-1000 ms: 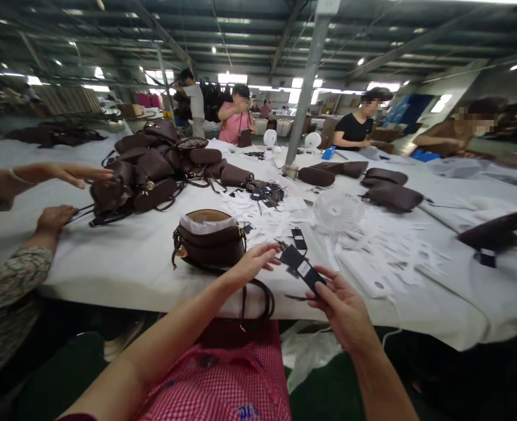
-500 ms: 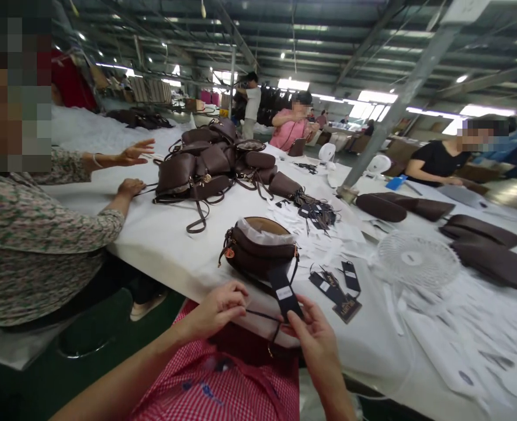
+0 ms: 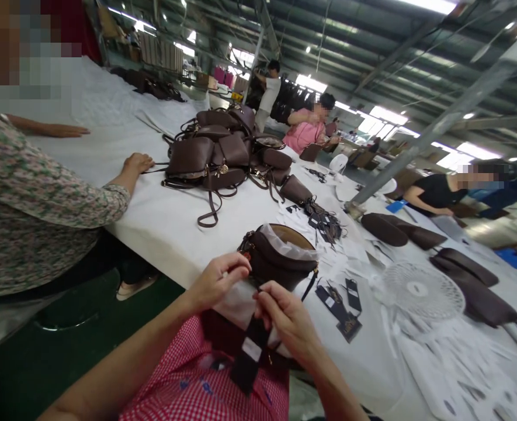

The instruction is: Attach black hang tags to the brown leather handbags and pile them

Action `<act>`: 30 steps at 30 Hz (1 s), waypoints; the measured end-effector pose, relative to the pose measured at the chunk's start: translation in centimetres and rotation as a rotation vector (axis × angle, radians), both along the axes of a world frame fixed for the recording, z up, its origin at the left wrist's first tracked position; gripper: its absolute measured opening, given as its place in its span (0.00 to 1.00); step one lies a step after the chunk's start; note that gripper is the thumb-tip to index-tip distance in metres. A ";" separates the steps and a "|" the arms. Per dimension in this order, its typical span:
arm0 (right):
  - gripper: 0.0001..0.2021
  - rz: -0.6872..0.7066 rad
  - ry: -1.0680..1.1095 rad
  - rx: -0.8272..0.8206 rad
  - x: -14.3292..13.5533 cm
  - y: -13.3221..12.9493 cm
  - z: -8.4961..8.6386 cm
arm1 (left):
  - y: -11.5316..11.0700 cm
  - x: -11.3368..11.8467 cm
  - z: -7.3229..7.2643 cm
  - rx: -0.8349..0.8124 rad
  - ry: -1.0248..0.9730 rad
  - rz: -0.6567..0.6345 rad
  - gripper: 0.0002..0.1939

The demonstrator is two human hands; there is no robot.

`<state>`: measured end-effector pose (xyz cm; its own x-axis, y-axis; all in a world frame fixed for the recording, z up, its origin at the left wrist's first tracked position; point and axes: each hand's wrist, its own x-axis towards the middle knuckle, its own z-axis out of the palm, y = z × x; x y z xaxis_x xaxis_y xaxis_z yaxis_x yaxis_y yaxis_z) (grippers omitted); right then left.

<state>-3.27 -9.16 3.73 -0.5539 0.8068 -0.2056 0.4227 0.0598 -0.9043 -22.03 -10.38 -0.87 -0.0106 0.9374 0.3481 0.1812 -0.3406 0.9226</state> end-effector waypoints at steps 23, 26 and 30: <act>0.17 0.167 -1.163 1.032 -7.6 8.7 5.2 | 9.8 -4.3 -0.5 -0.261 -0.265 -0.033 0.10; 0.18 0.154 -1.199 1.044 -8.0 8.7 5.2 | 9.6 -4.5 0.0 -0.309 -0.282 -0.036 0.10; 0.18 0.145 -1.250 1.032 -8.3 8.9 5.1 | 9.5 -4.4 0.0 -0.326 -0.309 -0.027 0.08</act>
<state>-11.55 -0.21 8.85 -0.5453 0.8382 0.0047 0.7592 0.4915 0.4266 -26.40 -0.84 -0.85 -0.0415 0.9990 0.0189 -0.1244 -0.0240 0.9919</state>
